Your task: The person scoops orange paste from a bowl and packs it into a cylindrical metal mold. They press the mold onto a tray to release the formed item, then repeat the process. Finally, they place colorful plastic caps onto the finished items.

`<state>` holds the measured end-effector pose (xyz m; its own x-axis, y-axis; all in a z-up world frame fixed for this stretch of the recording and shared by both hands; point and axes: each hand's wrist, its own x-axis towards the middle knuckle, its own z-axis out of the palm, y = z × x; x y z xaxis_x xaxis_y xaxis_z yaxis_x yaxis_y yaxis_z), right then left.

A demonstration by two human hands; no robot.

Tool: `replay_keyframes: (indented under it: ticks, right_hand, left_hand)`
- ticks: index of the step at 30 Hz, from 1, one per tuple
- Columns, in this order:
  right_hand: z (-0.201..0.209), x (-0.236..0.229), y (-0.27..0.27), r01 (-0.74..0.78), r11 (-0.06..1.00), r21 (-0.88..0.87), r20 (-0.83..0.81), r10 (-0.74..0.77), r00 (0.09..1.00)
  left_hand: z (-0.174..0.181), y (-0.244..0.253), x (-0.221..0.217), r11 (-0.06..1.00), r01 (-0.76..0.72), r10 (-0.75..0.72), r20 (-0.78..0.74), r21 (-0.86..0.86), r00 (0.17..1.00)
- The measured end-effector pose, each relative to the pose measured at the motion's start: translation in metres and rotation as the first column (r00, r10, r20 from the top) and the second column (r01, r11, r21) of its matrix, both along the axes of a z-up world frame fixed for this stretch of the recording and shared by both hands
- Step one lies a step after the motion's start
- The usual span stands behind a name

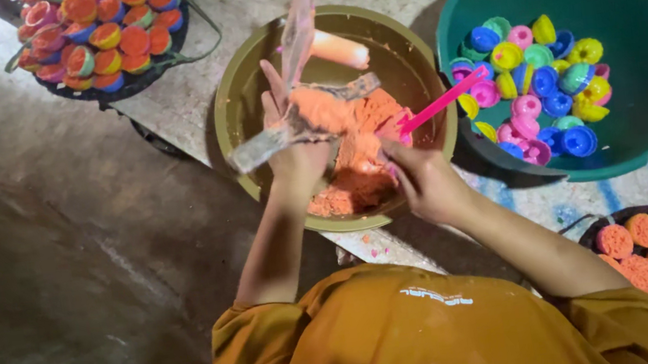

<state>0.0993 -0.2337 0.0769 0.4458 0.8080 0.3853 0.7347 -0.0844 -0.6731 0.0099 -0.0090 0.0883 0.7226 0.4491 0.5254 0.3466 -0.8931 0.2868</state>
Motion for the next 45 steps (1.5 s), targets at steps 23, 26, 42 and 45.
replay_keyframes:
  ticks: [23, 26, 42, 45]
  right_hand:
    - [0.181, -0.022, -0.038, 0.254, 0.772, -0.583, 0.748, 0.388, 0.538]
    - [0.182, -0.025, -0.022, 0.247, 0.793, -0.557, 0.763, 0.37, 0.53]
    - [0.197, -0.052, 0.003, 0.314, 0.736, -0.6, 0.768, 0.421, 0.482]
    - [0.137, -0.062, 0.023, 0.381, 0.787, -0.485, 0.869, 0.388, 0.306]
  left_hand:
    - [-0.018, 0.006, -0.048, 0.909, 0.306, -0.304, 0.051, -0.284, 0.951]
    - [-0.012, 0.003, -0.046, 0.875, 0.484, -0.481, 0.107, -0.005, 0.87]
    - [0.009, -0.008, -0.058, 0.915, 0.404, -0.39, 0.295, 0.016, 0.872]
    - [0.006, -0.021, -0.044, 0.902, 0.431, -0.421, 0.273, 0.024, 0.865]
